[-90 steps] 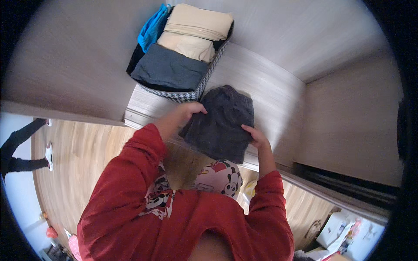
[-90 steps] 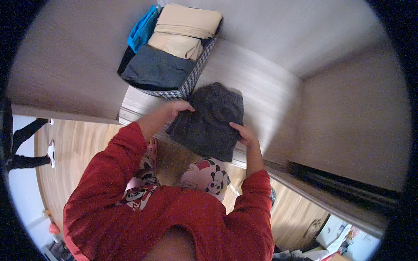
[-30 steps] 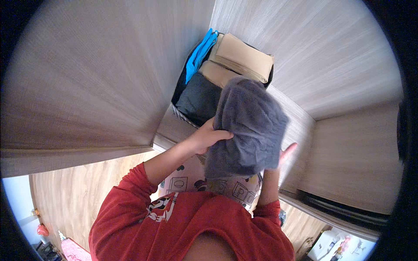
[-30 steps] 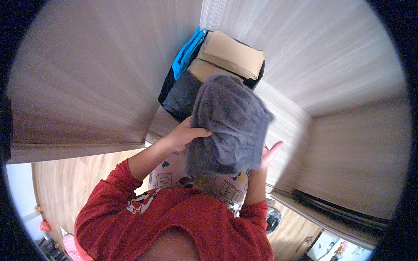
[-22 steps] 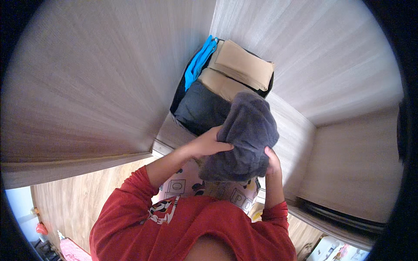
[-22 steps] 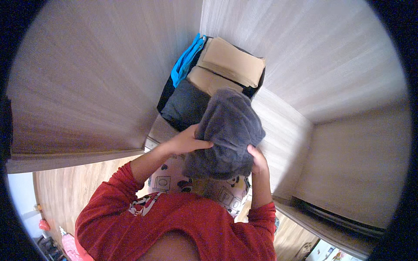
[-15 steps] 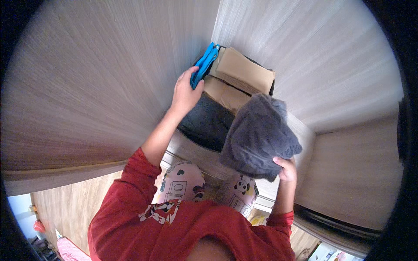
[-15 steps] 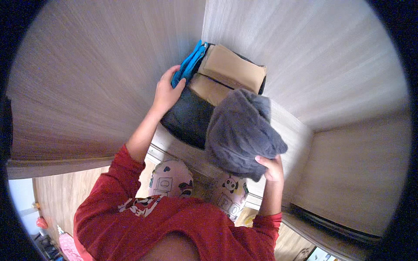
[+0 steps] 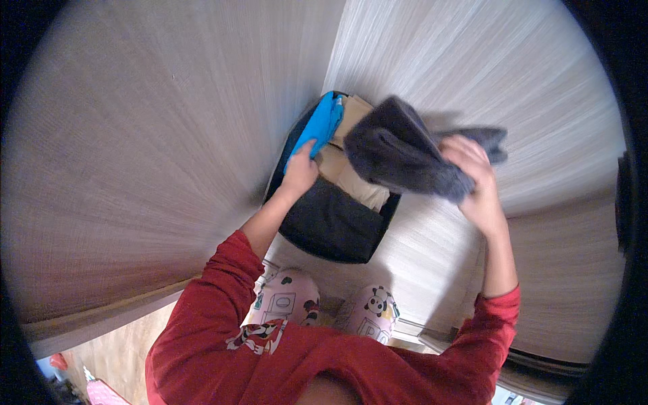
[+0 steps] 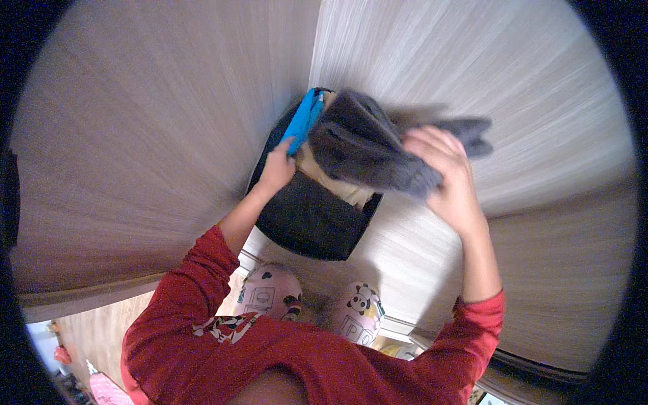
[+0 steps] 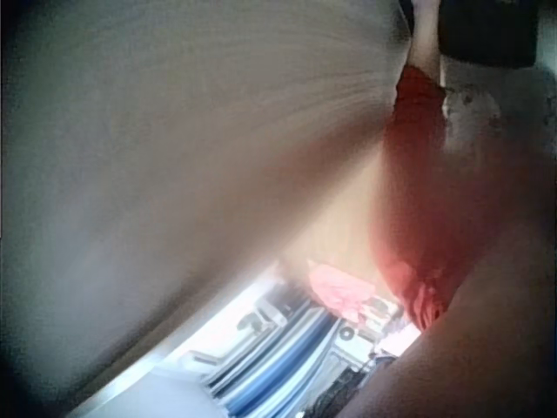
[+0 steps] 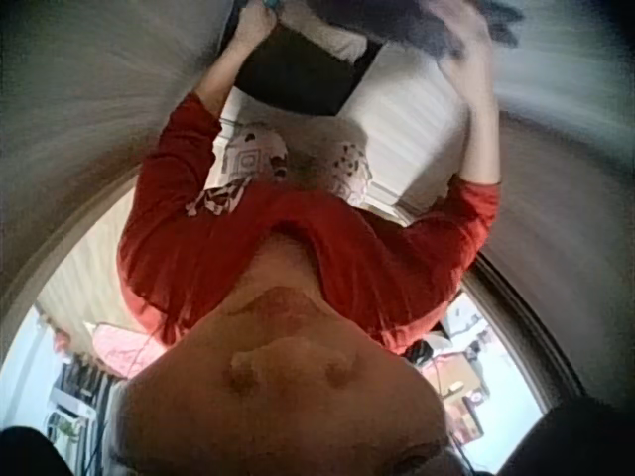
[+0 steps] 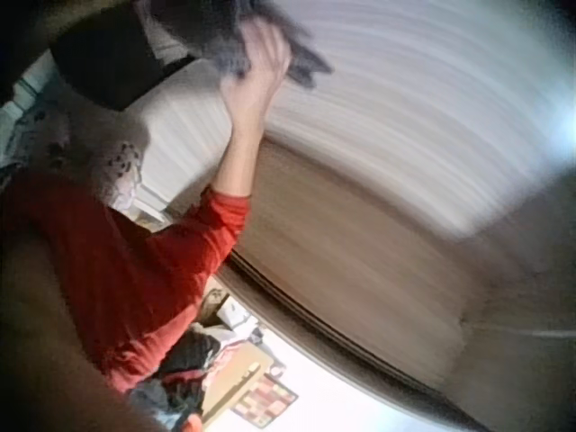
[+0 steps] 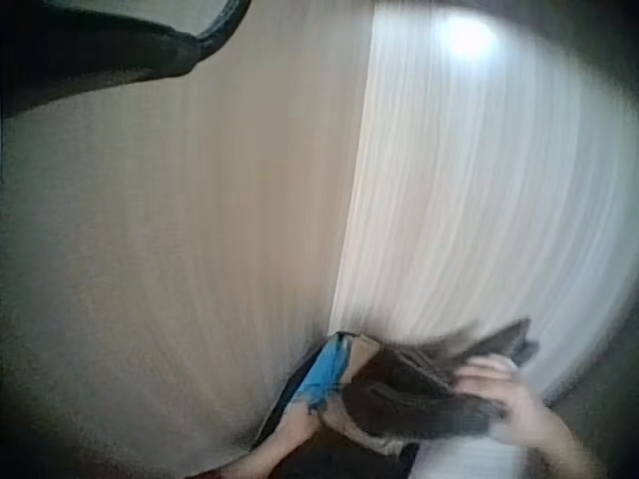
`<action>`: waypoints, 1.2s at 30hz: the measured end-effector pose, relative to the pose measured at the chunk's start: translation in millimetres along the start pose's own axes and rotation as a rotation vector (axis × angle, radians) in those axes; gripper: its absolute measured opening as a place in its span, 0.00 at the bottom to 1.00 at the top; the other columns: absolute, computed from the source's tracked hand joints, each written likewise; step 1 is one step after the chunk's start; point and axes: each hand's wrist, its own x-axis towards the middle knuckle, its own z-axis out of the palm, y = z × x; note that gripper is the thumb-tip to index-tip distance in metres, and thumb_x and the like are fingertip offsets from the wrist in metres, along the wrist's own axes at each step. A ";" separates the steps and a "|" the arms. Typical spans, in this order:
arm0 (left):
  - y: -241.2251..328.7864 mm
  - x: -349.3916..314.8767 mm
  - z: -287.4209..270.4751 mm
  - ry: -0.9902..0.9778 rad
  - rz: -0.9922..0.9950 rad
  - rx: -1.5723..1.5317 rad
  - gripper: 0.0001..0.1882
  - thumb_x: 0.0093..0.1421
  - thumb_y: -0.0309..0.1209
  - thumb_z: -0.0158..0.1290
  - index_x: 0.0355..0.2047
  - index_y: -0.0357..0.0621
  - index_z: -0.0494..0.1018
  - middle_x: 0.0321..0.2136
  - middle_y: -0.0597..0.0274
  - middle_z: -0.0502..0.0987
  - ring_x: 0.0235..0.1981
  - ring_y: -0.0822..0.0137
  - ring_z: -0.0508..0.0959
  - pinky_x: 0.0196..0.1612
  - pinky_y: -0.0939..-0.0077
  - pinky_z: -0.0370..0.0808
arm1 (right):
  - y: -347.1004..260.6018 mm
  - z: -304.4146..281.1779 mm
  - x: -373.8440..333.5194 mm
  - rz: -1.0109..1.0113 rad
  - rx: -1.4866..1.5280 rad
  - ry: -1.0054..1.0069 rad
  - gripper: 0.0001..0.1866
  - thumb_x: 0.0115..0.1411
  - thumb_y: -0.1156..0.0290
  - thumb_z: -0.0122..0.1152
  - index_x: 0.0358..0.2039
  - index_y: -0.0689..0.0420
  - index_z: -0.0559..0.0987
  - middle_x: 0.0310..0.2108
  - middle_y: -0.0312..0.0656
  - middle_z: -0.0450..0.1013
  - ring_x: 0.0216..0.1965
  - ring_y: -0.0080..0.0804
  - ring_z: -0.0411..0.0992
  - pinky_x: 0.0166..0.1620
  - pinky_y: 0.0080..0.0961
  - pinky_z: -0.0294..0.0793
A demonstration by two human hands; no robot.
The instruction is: The person sits on the floor and folds various garments, including beige pants, black pants, and a grey sweatshirt. They place the folded items into a black storage bin with a houndstooth pattern, stacking them neatly inside.
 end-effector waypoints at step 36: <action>64.0 -110.5 -56.6 -0.602 -0.984 -1.244 0.33 0.51 0.33 0.56 0.54 0.40 0.54 0.47 0.55 0.66 0.46 0.60 0.69 0.49 0.68 0.67 | -32.5 120.5 -112.4 1.089 1.719 0.254 0.39 0.53 0.64 0.58 0.58 0.63 0.49 0.53 0.49 0.57 0.54 0.38 0.58 0.56 0.30 0.55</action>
